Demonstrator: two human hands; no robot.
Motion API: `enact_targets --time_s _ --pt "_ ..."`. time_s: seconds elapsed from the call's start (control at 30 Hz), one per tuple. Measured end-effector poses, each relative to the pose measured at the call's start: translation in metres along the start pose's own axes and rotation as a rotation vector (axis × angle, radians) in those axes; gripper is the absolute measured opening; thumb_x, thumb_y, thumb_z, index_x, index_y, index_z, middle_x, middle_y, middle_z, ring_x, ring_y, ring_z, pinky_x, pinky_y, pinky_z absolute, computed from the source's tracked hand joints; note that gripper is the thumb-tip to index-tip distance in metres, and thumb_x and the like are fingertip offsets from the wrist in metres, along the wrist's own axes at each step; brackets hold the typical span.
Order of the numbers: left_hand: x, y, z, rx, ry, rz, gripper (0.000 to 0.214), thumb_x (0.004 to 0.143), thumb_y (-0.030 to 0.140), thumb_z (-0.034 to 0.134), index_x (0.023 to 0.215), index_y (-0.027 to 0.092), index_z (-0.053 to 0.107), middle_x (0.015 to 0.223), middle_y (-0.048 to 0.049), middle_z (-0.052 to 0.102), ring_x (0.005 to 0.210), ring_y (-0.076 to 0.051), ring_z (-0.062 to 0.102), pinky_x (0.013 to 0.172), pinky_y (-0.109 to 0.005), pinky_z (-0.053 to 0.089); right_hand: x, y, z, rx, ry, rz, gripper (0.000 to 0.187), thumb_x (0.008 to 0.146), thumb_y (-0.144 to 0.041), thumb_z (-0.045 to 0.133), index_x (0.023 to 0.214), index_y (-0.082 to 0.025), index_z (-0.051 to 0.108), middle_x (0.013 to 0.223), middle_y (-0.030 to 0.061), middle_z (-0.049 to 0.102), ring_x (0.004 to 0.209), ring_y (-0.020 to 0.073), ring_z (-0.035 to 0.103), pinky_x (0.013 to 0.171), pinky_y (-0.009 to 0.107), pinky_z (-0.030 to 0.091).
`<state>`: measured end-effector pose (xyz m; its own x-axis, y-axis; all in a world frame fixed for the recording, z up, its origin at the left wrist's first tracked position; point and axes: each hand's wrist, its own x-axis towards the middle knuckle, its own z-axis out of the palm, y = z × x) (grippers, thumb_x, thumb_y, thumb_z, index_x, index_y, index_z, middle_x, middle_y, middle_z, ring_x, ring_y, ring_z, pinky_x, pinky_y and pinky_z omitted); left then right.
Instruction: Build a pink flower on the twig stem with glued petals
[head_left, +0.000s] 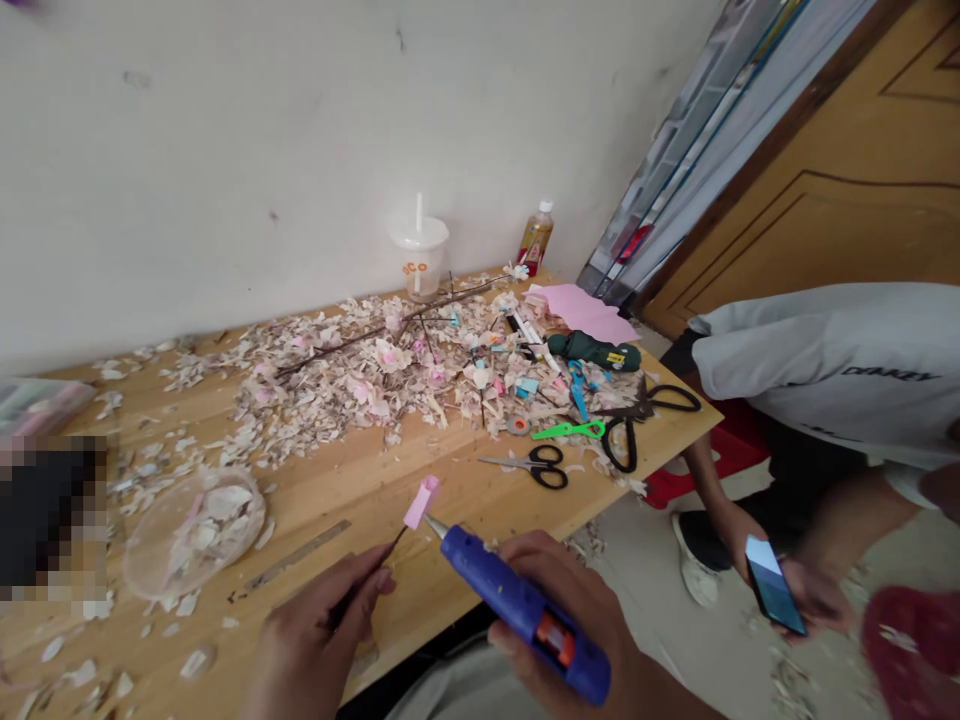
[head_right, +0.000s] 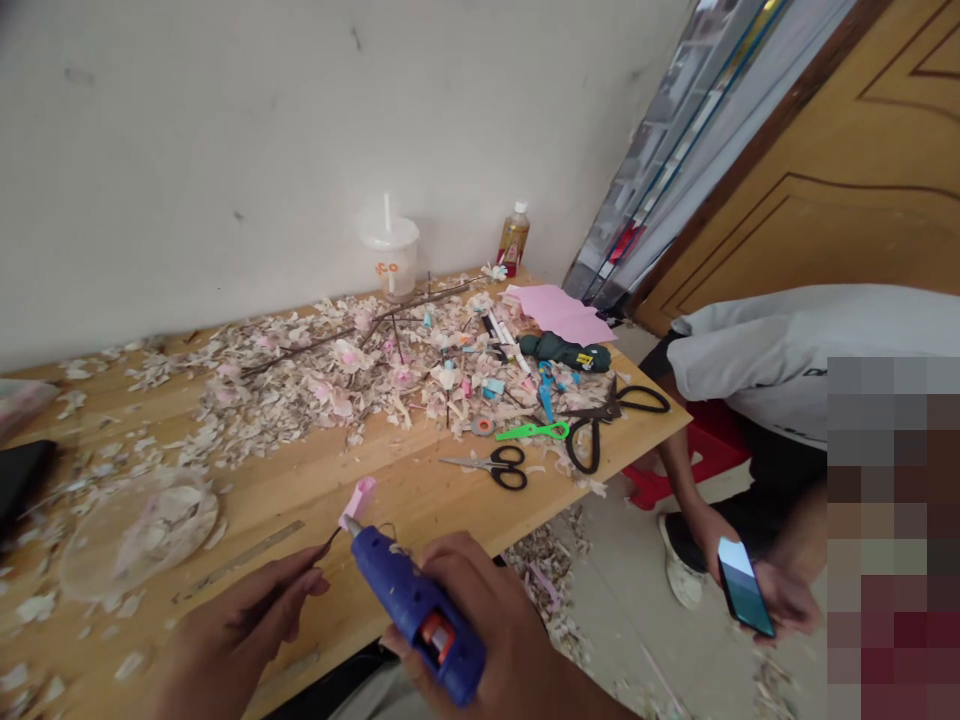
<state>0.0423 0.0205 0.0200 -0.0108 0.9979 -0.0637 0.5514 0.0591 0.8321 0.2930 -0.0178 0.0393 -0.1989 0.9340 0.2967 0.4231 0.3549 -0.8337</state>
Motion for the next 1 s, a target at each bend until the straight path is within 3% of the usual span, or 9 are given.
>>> enact_targets --time_s 0.1,0.23,0.63,1.0 --pt "-0.002 -0.001 0.0 -0.07 -0.019 -0.022 0.034 0.081 0.055 0.07 0.097 0.029 0.085 0.064 -0.0006 0.077 0.041 -0.012 0.057 0.04 -0.018 0.047 0.003 -0.001 0.002 -0.076 -0.058 -0.005 0.024 0.092 -0.023 0.064 0.113 -0.029 0.053 0.104 0.0022 0.068 0.093 0.0188 0.069 0.08 0.027 0.054" --pt "-0.005 -0.002 -0.001 -0.147 -0.042 -0.072 0.035 0.08 0.056 0.072 0.099 0.029 0.085 0.07 -0.0015 0.078 0.043 -0.01 0.056 0.042 -0.017 0.047 0.003 0.004 0.007 -0.047 -0.007 0.004 0.022 0.093 -0.023 0.064 0.113 -0.028 0.055 0.103 0.0031 0.068 0.096 0.0196 0.069 0.084 0.027 0.055" --pt "-0.011 0.008 -0.002 -0.364 -0.202 -0.386 0.065 0.064 0.076 0.075 0.099 0.022 0.085 0.062 -0.0024 0.068 0.041 -0.008 0.047 0.037 -0.019 0.038 -0.006 0.018 0.015 0.099 -0.008 0.045 0.023 0.094 -0.022 0.065 0.115 -0.028 0.057 0.104 0.0042 0.067 0.095 0.0198 0.068 0.083 0.029 0.054" --pt "-0.014 0.013 -0.001 -0.339 -0.239 -0.414 0.07 0.06 0.082 0.073 0.088 0.019 0.085 0.049 -0.0002 0.058 0.041 -0.008 0.042 0.039 -0.02 0.032 0.0 0.018 0.013 0.207 -0.007 0.06 0.011 0.096 -0.026 0.061 0.107 -0.026 0.059 0.097 0.0032 0.066 0.088 0.0191 0.066 0.079 0.03 0.052"
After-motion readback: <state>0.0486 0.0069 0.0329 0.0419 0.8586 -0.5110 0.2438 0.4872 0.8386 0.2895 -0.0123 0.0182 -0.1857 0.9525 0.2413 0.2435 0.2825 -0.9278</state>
